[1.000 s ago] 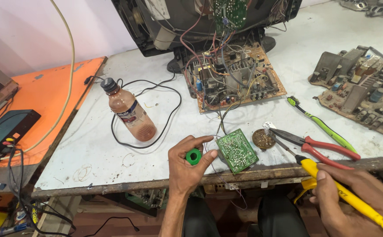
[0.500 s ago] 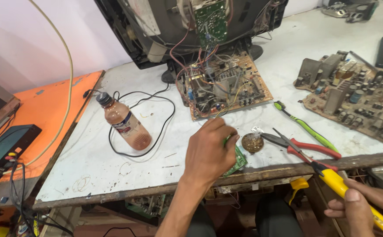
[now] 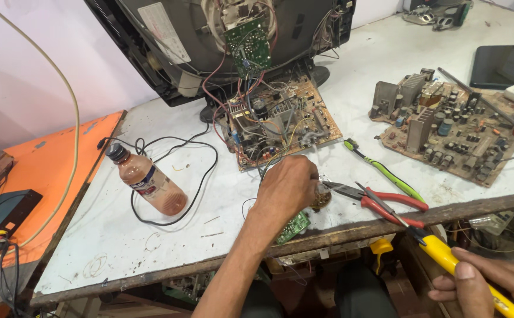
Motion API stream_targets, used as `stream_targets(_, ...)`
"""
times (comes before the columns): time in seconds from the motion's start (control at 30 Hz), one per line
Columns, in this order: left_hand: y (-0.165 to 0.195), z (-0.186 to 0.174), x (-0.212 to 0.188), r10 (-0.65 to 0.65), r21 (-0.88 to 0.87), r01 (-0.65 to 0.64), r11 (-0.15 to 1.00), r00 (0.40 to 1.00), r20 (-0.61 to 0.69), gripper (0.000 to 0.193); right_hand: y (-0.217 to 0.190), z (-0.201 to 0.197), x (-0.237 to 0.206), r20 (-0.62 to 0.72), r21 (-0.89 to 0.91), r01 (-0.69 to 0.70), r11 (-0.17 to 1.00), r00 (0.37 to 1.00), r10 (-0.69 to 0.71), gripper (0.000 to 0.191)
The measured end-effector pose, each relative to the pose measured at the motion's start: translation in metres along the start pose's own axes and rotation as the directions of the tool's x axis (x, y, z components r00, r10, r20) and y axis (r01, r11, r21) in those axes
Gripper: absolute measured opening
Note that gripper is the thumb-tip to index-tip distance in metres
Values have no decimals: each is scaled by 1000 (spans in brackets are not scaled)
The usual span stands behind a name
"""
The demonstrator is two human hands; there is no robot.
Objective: The person holds a small green circuit board on a workbench with one hand while soldering its components with a soldering iron in the other hand. They occasionally reposition the board, touch its parts, and continue soldering different points on the board.
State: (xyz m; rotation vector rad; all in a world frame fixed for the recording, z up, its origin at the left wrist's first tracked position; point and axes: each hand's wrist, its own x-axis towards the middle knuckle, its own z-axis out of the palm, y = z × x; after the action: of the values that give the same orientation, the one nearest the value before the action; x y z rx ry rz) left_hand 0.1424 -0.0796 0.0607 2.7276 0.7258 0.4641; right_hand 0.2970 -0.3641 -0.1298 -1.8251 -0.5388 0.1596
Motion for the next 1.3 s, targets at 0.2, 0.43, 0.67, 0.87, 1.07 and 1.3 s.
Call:
stream_targets(0.2,0,13,16,-98,36,95,995,990,103,18,13,-2,4,36,-33,-1,999,999,3,47)
stream_targets(0.43,-7,29,21,7,32,-8,999,1000,22,29,11,-4,3,38,-50,-29,998,999,31,47)
stream_targets(0.67,-4,32,25,-44,86,38,996,997,66,7,-4,-3,-4,-13,-75,5,997,1000,-6,45)
stream_targets(0.87,2,25,23,-36,19,35,999,997,72,9,-17,-4,-7,-79,-30,-16,999,997,14,43)
stream_targets(1.07,8,18,23,-117,14,116,993,977,179,13,-15,-4,-8,-68,-42,20,999,997,-23,43)
stream_targets(1.3,4,8,22,-87,-190,124,974,977,194,17,-2,-7,-4,-14,-36,-27,999,1000,27,45)
